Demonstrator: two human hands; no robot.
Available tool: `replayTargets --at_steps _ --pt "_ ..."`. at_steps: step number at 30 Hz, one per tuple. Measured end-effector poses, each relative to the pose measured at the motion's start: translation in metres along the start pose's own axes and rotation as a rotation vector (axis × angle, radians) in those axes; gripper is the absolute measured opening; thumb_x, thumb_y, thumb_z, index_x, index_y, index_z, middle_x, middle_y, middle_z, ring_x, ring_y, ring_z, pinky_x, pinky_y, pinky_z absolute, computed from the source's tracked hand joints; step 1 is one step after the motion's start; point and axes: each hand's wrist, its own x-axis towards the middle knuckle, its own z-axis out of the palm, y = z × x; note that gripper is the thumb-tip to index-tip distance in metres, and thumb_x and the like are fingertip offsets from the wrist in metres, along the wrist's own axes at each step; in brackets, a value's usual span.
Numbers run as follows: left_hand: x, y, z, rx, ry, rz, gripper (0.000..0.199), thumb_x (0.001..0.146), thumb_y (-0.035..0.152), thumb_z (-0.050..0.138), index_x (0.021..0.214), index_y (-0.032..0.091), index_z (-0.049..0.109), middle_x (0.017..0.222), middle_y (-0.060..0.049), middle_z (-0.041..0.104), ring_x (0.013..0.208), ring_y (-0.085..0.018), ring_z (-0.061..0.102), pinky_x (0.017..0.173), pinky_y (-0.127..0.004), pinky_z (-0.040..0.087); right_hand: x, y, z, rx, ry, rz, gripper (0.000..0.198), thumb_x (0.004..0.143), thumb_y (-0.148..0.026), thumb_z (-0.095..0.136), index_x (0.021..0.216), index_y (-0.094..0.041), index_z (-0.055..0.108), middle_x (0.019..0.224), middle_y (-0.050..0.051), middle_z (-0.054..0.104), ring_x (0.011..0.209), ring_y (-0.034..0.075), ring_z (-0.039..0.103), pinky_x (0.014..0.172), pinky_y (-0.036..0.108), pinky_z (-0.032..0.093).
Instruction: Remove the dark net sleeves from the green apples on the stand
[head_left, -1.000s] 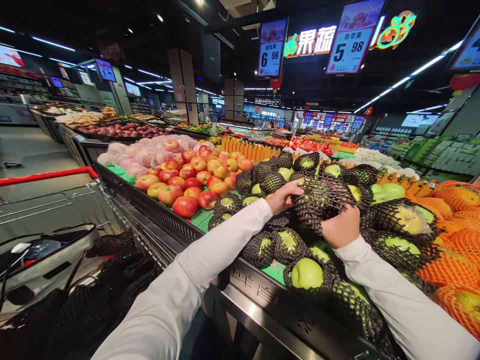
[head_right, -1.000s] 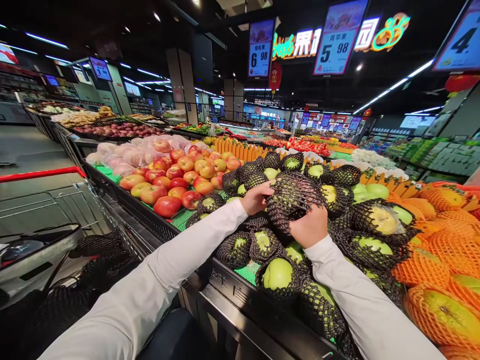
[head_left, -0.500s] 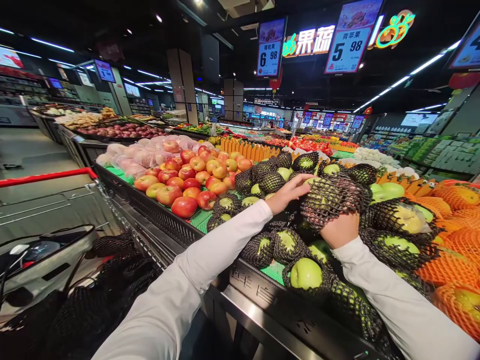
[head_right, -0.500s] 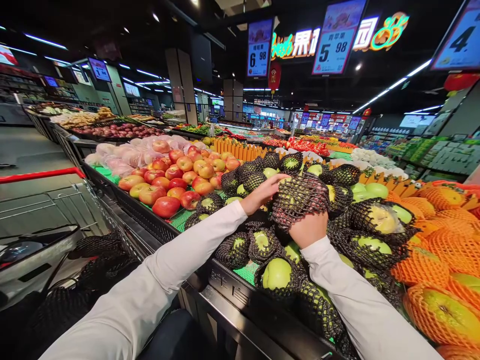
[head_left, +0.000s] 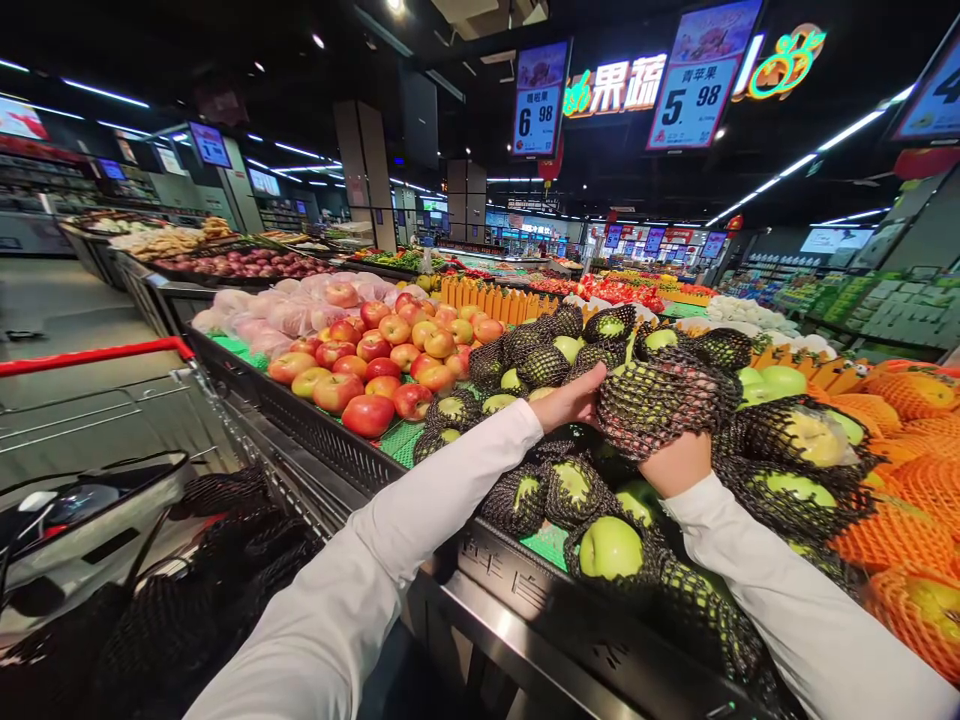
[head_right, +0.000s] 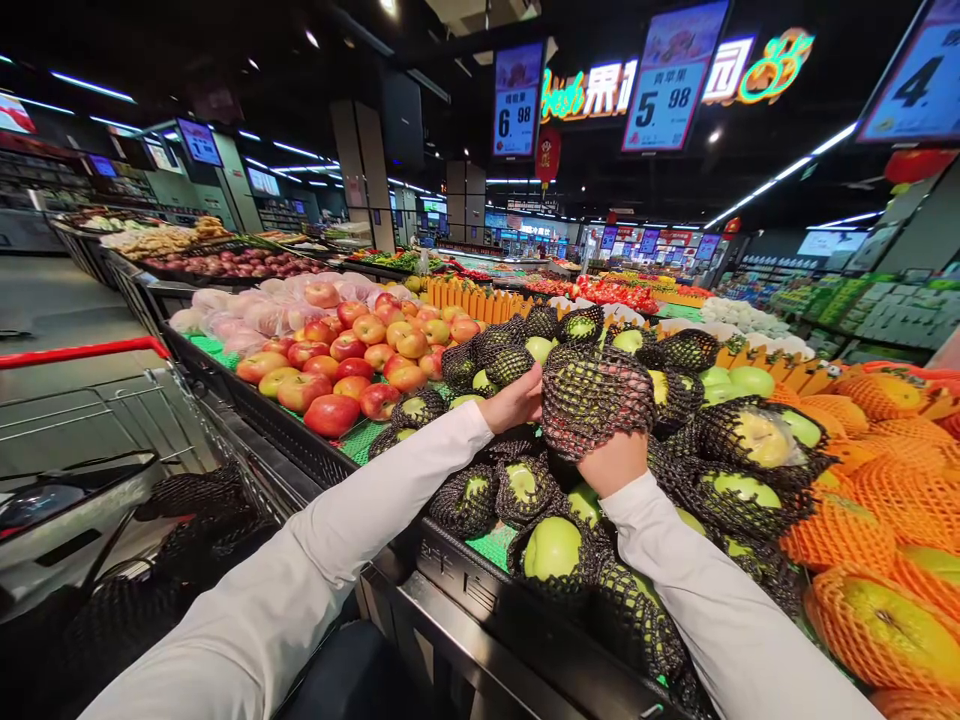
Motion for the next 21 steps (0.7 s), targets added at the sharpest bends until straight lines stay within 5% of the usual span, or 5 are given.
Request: replayTargets --at_steps 4,9,15,21 --pt "-0.006 0.009 0.006 0.075 0.040 0.072 0.072 0.058 0.059 0.086 0.114 0.018 0.069 0.115 -0.010 0.071 0.113 -0.029 0.063 0.104 -0.045 0.044 0.008 -0.004 -0.002 0.074 0.085 -0.073 0.038 0.096 -0.034 0.045 0.120 -0.020 0.071 0.118 0.011 0.073 0.122 0.029 0.060 0.110 0.047 0.041" --pt "-0.008 0.019 0.012 0.139 0.050 0.110 0.063 0.055 0.049 0.090 0.104 0.013 0.072 0.110 -0.011 0.073 0.110 -0.029 0.064 0.106 -0.047 0.041 0.013 -0.008 -0.002 0.177 0.086 -0.027 0.039 0.095 -0.035 0.048 0.124 -0.019 0.068 0.122 0.012 0.071 0.122 0.030 0.059 0.110 0.048 0.042" --pt "0.000 0.011 0.009 0.091 0.228 0.182 0.054 0.062 0.049 0.085 0.099 0.012 0.073 0.110 -0.012 0.073 0.112 -0.029 0.064 0.107 -0.044 0.042 0.008 0.000 0.010 0.295 0.085 0.016 0.034 0.090 -0.030 0.054 0.115 -0.017 0.072 0.115 0.012 0.073 0.119 0.030 0.062 0.105 0.046 0.048" --pt "0.007 0.002 0.002 0.121 0.247 0.203 0.053 0.084 0.064 0.060 0.099 0.014 0.070 0.109 -0.011 0.071 0.112 -0.025 0.063 0.109 -0.041 0.040 0.009 0.006 0.011 0.322 0.049 0.007 0.034 0.087 -0.032 0.056 0.111 -0.016 0.075 0.114 0.014 0.073 0.119 0.033 0.061 0.105 0.048 0.049"
